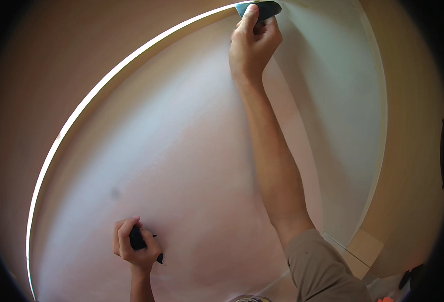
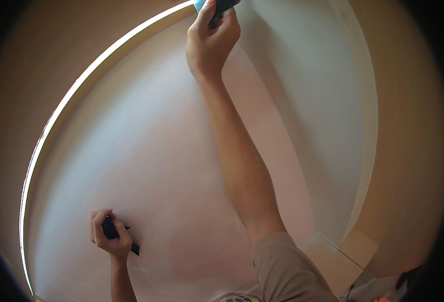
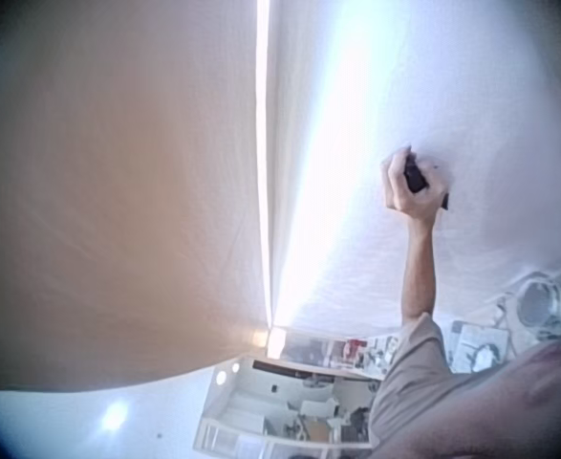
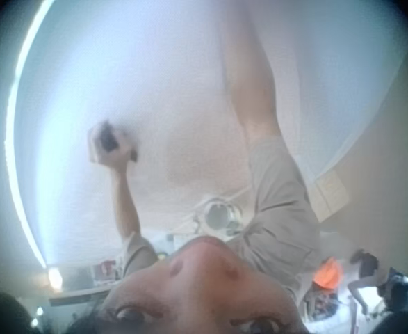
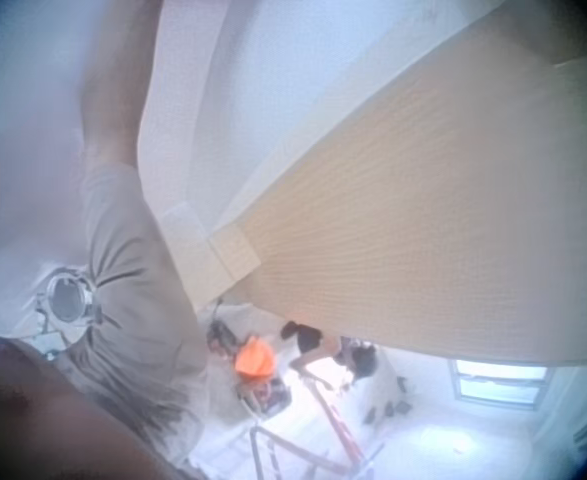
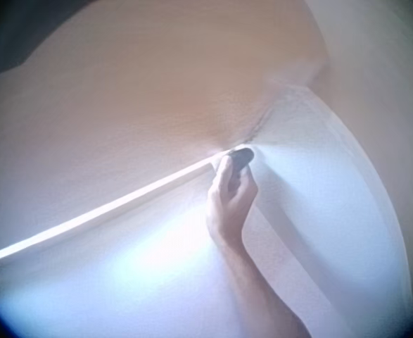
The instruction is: The person applies a curved wall trim piece along the ceiling line using a small hand tool to press and smooth it into place. They repeatedly adjust the trim and use a cloth to wipe the surface while working along the curve.
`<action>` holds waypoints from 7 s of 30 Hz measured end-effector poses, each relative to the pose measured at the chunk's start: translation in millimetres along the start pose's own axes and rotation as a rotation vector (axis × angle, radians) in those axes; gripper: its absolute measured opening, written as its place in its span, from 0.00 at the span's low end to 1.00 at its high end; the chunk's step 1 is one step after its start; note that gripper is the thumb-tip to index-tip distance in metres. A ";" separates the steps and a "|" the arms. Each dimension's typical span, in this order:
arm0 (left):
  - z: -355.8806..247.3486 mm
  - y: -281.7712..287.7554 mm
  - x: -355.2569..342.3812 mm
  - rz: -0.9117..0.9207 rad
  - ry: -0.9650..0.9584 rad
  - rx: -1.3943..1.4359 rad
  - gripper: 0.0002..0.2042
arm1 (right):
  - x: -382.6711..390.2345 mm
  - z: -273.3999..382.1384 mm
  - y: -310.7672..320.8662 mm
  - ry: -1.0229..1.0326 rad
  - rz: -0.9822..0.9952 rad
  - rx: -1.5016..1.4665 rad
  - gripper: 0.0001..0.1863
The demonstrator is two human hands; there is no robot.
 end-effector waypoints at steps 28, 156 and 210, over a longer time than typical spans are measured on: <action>-4.9 -1.9 -1.4 0.000 -0.003 -0.015 0.19 | 1.4 4.3 0.5 0.064 -0.013 -0.095 0.15; 3.2 -4.8 27.1 0.049 0.054 -0.014 0.18 | 30.1 -11.9 13.7 -0.146 0.192 -0.234 0.16; -6.3 -9.0 16.2 0.032 -0.013 0.025 0.18 | 7.7 -22.1 5.2 -0.367 0.074 -0.329 0.14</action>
Point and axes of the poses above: each hand's wrist, its own x-axis away from the middle knuckle, its own y-axis out of the back of the hand, z = x × y, the point moved 9 cm from there along -x, towards the middle knuckle, and after that the axes turned 7 degrees about -z, right-handed, at the moved point
